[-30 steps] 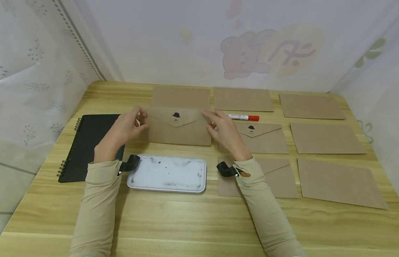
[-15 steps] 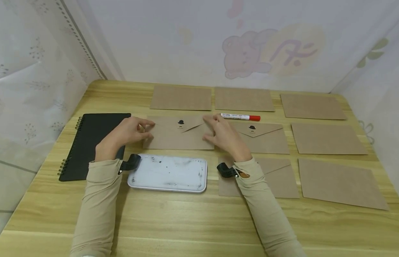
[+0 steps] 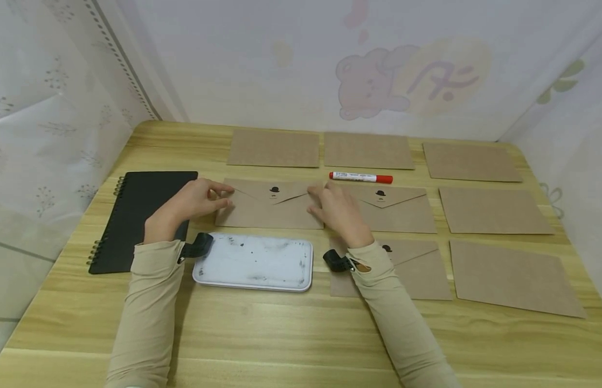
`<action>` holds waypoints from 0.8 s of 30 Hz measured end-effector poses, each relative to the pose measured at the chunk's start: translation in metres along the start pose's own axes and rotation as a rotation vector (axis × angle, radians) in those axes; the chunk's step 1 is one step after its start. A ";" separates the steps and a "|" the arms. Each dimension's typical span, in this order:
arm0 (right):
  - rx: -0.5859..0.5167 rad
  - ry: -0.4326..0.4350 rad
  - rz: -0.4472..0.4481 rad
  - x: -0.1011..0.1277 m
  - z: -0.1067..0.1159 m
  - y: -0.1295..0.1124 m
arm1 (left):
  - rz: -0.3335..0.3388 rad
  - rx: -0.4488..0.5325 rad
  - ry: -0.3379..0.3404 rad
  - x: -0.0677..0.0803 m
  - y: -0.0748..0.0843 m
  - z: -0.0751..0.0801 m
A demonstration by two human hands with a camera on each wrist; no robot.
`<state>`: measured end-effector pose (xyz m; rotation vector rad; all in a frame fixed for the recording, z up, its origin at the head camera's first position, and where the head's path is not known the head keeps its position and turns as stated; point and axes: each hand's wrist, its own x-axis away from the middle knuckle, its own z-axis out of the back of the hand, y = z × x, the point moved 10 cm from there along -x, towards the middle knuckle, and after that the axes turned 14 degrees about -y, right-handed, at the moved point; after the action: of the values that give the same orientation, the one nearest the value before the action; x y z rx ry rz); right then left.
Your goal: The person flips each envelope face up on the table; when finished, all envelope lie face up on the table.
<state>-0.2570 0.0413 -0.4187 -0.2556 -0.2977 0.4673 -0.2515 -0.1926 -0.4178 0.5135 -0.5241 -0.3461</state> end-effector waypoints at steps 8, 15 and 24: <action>-0.041 -0.027 -0.001 0.000 -0.006 0.000 | -0.041 -0.007 -0.023 -0.003 -0.001 -0.003; -0.038 -0.043 -0.018 0.000 -0.008 0.001 | -0.017 0.003 -0.017 -0.002 -0.003 -0.003; -0.033 -0.051 -0.039 -0.001 -0.008 0.002 | -0.042 -0.069 -0.023 -0.003 0.001 -0.004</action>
<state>-0.2557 0.0406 -0.4272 -0.2703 -0.3595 0.4311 -0.2519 -0.1890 -0.4215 0.4544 -0.5222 -0.4094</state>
